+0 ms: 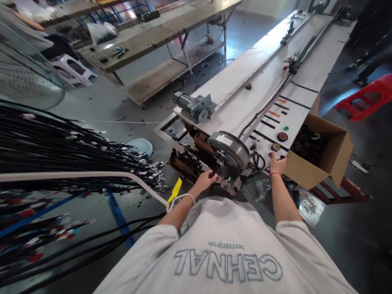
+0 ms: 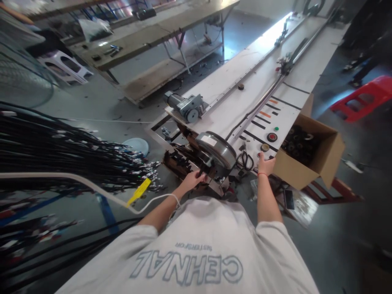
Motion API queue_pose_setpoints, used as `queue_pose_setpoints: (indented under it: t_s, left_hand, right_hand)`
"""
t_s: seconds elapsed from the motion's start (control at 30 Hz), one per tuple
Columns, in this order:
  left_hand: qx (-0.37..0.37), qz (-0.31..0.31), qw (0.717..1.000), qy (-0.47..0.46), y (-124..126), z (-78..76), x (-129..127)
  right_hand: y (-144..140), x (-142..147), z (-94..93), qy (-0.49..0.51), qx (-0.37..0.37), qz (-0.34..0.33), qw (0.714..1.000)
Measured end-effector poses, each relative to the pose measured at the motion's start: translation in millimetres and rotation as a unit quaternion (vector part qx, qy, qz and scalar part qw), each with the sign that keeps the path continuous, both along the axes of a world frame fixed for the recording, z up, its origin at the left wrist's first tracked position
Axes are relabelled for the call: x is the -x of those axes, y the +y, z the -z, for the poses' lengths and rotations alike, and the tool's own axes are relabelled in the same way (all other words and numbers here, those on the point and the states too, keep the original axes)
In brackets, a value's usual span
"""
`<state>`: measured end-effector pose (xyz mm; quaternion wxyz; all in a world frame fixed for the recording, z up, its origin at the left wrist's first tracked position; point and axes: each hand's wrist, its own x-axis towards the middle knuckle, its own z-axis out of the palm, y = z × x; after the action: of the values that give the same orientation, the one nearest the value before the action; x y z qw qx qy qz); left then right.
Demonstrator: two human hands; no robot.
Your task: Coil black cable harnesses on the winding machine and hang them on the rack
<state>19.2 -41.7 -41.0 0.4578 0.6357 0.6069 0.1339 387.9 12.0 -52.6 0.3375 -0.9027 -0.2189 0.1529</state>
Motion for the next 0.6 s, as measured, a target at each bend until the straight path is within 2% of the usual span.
queue_pose_setpoints:
  t_s: [0.1,0.17,0.23,0.33,0.47,0.6]
  left_hand:
    - [0.034,0.033,0.998,0.038,-16,14.2,18]
    - [0.049,0.031,0.995,0.077,-26,18.7,30]
    - [0.050,0.031,0.994,0.088,-34,17.5,39]
    - [0.022,0.038,0.997,0.057,-42,8.2,45]
    - [-0.014,-0.035,0.999,0.011,-46,-5.5,41]
    - [-0.049,-0.100,0.994,-0.003,-38,-12.7,26]
  right_hand:
    - [1,0,-1.6,0.002,0.002,0.004,1.000]
    - [1,0,-2.2,0.006,0.003,0.005,1.000]
    - [2,-1,-2.4,0.009,0.001,0.003,1.000]
    - [2,-1,-2.4,0.012,-0.006,-0.002,1.000]
    - [2,-2,-1.7,0.014,-0.010,0.000,1.000]
    - [3,-3,0.0,0.016,-0.018,0.000,1.000]
